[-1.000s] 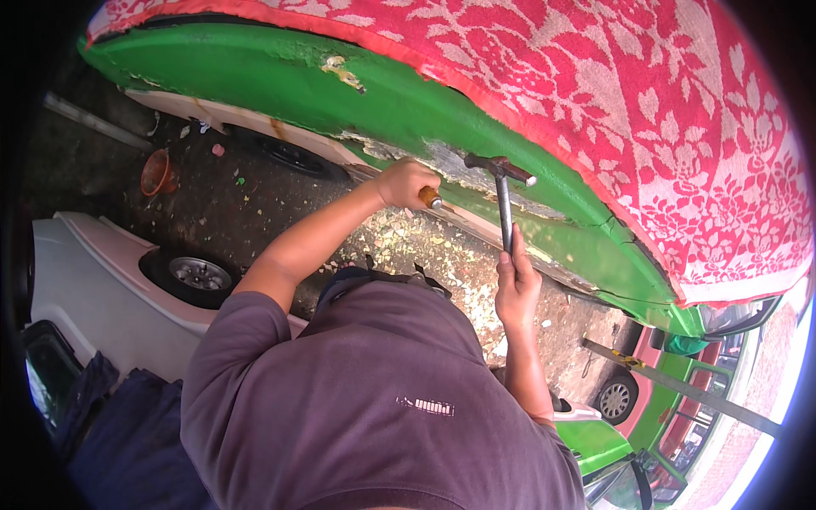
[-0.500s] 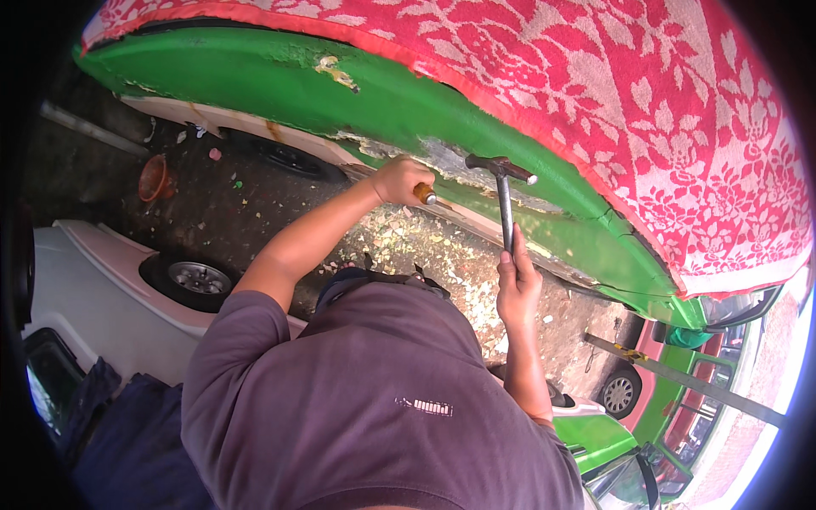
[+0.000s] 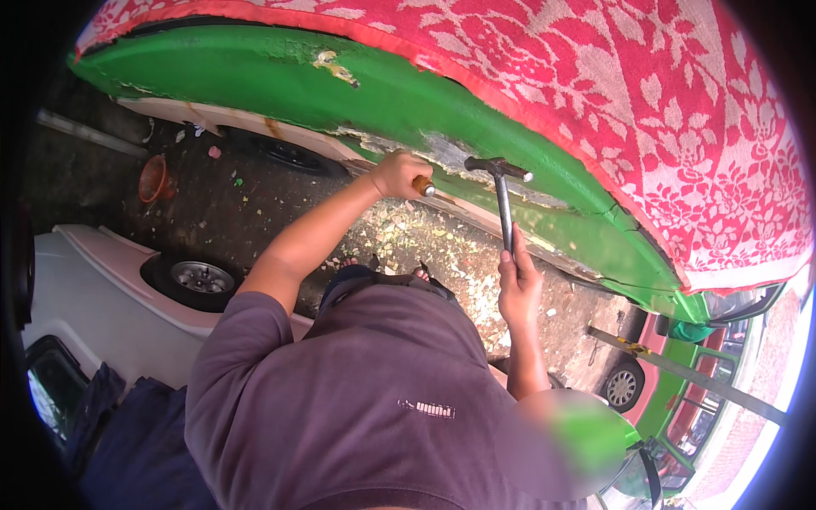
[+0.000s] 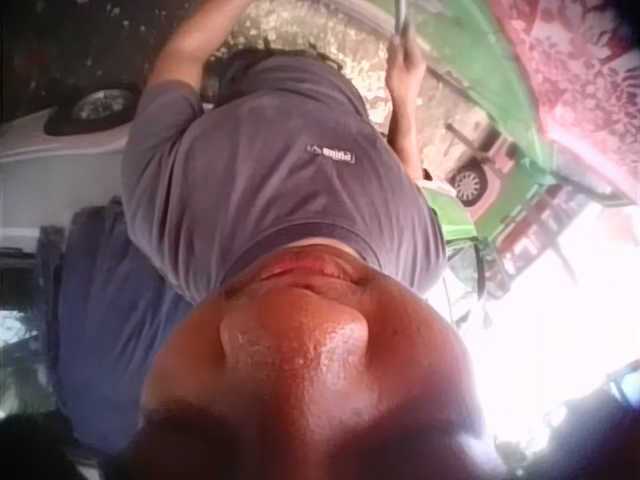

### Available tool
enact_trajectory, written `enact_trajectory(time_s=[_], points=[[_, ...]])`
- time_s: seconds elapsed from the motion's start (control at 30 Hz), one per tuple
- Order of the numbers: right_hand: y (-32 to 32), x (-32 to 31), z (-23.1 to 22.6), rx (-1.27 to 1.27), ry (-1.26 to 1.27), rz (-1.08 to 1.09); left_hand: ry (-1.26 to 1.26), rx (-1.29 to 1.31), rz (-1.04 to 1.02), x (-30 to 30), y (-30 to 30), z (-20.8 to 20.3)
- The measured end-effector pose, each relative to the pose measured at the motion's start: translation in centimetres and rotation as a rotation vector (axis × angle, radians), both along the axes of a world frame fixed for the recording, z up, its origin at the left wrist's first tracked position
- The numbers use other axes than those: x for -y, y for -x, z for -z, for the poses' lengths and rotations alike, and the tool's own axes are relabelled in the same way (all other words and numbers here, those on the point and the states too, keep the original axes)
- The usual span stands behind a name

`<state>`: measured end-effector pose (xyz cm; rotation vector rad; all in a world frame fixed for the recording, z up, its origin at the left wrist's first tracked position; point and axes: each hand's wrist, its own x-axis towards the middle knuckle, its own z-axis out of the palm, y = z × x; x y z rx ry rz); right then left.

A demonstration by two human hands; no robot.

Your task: The person applies a substance from a spray can to a damaged area on a green vehicle panel and then uses a hammer and chisel to chip away material. The work is performed in a cluttered garage with other vehicles visible.

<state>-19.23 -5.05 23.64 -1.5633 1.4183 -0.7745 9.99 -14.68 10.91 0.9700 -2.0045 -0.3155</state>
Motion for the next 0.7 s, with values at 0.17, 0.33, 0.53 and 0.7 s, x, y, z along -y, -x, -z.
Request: enact_trajectory(time_s=[0.17, 0.33, 0.53, 0.7], points=[[-0.7, 0.1, 0.7, -0.076, 0.024, -0.025, 0.007, -0.039, -0.018, -0.2, -0.6, 1.5], [-1.2, -0.6, 1.6, -0.244, 0.09, -0.117, 0.04, -0.044, -0.007, -0.5, -1.0, 1.7], [-1.0, -1.2, 2.7, -0.317, 0.23, -0.221, 0.025, -0.042, -0.036, -0.5, -0.9, 1.6], [0.0, -1.3, 4.1, -0.316, 0.39, -0.258, 0.017, -0.089, -0.028, -0.1, -1.3, 1.8]])
